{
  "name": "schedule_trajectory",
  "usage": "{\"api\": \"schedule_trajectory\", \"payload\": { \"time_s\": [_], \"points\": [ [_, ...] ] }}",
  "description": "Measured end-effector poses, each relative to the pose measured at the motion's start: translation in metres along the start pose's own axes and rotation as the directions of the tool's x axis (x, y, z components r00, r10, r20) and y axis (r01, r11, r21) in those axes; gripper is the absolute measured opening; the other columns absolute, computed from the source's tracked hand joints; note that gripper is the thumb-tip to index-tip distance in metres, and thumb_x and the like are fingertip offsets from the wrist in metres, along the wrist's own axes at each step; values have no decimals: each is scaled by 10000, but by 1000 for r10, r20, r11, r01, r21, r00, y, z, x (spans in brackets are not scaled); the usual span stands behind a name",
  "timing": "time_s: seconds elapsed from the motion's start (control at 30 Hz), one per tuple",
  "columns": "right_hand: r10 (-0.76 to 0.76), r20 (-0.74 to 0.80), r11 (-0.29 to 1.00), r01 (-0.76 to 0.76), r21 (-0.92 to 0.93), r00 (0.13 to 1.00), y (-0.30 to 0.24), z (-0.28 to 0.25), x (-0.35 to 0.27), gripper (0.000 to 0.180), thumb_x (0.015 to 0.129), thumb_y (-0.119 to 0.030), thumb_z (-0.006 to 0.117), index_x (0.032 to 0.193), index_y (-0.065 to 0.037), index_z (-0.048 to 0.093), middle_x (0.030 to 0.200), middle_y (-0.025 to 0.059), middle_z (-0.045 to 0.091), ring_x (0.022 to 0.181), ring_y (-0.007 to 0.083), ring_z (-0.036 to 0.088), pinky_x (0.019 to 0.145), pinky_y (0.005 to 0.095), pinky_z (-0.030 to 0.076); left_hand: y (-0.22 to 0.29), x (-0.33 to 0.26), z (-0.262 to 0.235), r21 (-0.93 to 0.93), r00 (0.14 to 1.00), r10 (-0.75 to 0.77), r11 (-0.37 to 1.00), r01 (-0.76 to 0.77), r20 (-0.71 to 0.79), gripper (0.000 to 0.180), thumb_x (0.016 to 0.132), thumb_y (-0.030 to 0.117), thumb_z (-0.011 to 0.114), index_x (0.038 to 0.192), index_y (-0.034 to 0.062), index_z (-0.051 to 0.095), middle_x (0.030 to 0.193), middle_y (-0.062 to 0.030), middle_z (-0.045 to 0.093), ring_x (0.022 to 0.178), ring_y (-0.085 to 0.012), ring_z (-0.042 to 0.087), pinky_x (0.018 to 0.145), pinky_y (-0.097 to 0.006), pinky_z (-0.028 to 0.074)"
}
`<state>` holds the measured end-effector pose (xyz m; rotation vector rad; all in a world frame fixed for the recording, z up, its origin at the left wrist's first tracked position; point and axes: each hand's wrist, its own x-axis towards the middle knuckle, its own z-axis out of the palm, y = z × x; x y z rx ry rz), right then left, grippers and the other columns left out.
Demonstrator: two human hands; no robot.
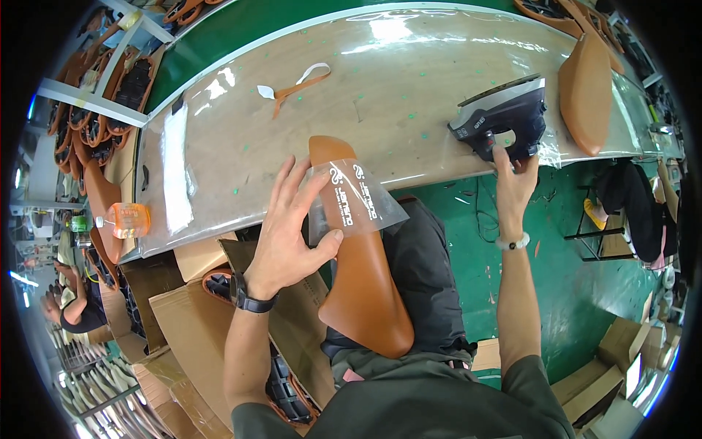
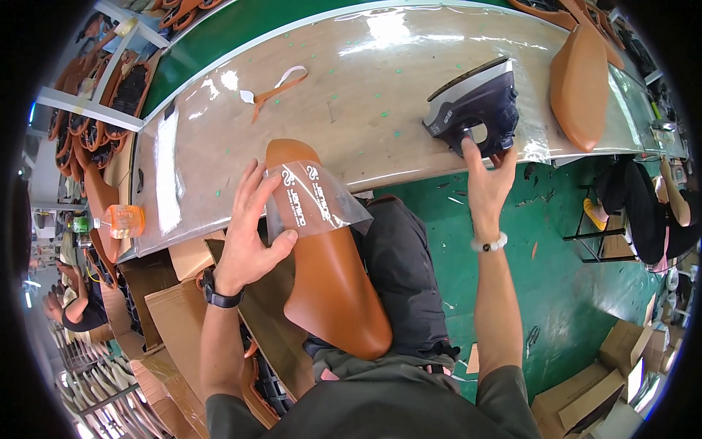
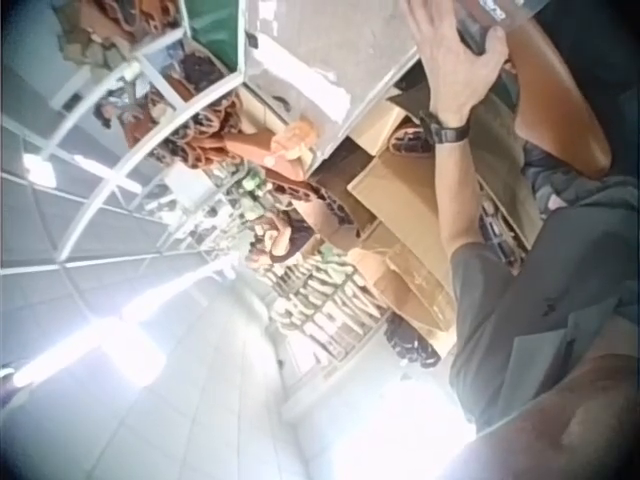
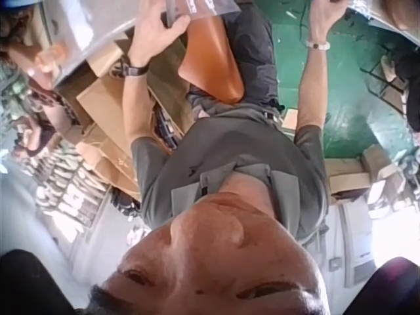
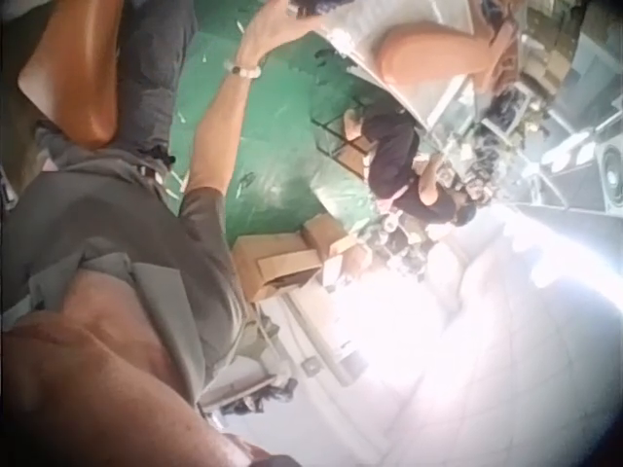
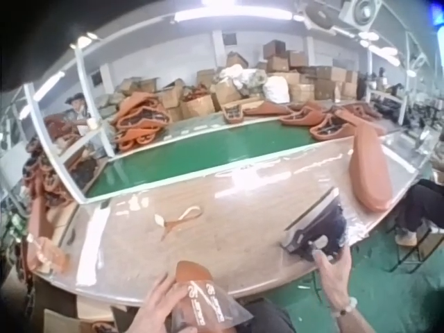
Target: The worker applies heat-transfer logos to bicycle seats using an iron and then packs them into boxes.
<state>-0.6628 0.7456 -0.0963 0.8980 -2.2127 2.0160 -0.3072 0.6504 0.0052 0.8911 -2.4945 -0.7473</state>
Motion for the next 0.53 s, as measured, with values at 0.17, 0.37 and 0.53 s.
{"api": "schedule_trajectory", "payload": {
  "time_s": [0.17,0.37,0.53],
  "points": [
    [121,180,983,-142,113,976,-15,-3,25,378,895,-274,765,1074,19,605,921,26,623,816,93,559,728,246,469,-1,-1,2,27,1000,9,1000,-9,1,769,758,293,728,1439,79,442,1545,-248,320,1480,-432,212,1164,-541,265],
    [-172,483,896,340,-286,859,-109,-38,31,484,716,-298,898,1000,10,656,836,44,681,738,125,627,708,271,511,-2,2,2,33,1000,12,999,-12,-12,786,706,271,740,1421,82,470,1532,-250,346,1474,-435,234,1155,-543,287],
    [-403,877,599,800,35,262,-187,-35,23,541,646,-379,928,994,-45,681,851,84,731,727,240,721,690,322,574,-2,3,3,40,1000,15,999,-14,-18,802,697,264,745,1431,92,472,1534,-240,353,1476,-436,234,1157,-542,287]
  ]
}}
